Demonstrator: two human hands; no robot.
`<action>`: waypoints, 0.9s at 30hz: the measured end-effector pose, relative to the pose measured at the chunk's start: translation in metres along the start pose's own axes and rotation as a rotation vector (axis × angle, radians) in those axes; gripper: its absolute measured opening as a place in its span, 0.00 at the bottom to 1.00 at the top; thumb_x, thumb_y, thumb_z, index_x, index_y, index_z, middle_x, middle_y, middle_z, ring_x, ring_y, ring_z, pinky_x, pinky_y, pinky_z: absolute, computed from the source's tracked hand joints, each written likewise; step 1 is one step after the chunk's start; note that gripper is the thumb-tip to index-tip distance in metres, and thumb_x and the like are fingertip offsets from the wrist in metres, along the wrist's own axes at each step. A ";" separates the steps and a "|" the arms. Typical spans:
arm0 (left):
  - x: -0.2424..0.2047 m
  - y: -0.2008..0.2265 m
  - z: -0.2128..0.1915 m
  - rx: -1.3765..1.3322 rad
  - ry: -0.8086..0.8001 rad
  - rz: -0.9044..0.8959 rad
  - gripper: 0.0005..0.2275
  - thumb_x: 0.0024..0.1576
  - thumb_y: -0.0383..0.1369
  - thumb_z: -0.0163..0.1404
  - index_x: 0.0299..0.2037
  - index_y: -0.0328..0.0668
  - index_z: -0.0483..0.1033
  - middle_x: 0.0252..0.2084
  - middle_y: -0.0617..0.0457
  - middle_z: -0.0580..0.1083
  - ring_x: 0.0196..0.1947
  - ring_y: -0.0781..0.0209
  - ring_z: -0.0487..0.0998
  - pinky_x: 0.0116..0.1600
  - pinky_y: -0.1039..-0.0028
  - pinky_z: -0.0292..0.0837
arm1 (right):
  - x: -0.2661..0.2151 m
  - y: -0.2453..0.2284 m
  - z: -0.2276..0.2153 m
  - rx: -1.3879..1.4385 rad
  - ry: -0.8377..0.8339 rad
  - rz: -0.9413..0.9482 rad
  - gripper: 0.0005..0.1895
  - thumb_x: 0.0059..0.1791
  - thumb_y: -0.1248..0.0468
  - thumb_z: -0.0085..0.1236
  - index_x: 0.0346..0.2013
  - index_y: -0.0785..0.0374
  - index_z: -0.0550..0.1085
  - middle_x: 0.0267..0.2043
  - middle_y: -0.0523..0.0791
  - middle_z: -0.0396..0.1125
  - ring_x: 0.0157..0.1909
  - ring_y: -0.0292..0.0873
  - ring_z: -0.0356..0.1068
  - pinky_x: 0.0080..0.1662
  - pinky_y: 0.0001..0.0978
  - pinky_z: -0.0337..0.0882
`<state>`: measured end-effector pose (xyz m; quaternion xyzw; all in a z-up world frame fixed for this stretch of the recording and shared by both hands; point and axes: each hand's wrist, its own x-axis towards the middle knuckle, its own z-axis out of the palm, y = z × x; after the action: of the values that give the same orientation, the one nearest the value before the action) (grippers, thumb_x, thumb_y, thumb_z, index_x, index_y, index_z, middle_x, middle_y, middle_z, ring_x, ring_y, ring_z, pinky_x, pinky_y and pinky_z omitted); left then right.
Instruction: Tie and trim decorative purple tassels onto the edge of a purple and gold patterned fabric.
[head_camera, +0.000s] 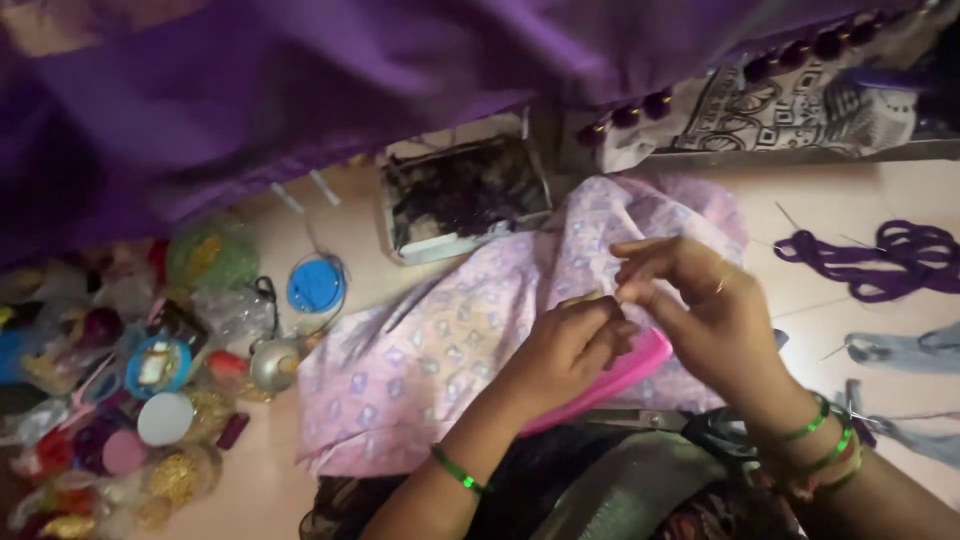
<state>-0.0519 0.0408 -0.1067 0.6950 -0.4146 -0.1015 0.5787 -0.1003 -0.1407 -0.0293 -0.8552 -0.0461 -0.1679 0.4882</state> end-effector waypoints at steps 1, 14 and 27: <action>-0.010 -0.005 -0.003 0.075 0.032 -0.015 0.04 0.63 0.27 0.51 0.43 0.36 0.76 0.39 0.46 0.76 0.42 0.47 0.79 0.49 0.62 0.74 | 0.003 -0.002 -0.001 0.202 -0.004 0.008 0.05 0.48 0.71 0.62 0.37 0.68 0.74 0.45 0.50 0.74 0.54 0.46 0.75 0.54 0.38 0.74; 0.011 0.074 -0.048 -0.071 0.197 -0.073 0.08 0.59 0.33 0.58 0.44 0.40 0.82 0.46 0.52 0.80 0.50 0.56 0.81 0.59 0.69 0.73 | 0.011 -0.036 -0.006 0.474 0.011 0.105 0.03 0.54 0.76 0.54 0.41 0.72 0.69 0.42 0.56 0.74 0.48 0.48 0.78 0.54 0.41 0.78; 0.023 0.010 -0.033 -0.008 0.274 -0.277 0.06 0.55 0.31 0.58 0.40 0.42 0.82 0.37 0.52 0.83 0.36 0.59 0.84 0.46 0.71 0.76 | 0.037 0.051 0.018 0.583 -0.152 0.182 0.04 0.51 0.72 0.59 0.41 0.68 0.75 0.39 0.49 0.75 0.42 0.41 0.76 0.49 0.33 0.77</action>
<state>-0.0211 0.0487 -0.0801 0.7503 -0.2317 -0.0862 0.6131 -0.0492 -0.1549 -0.0675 -0.6899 -0.0519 -0.0386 0.7210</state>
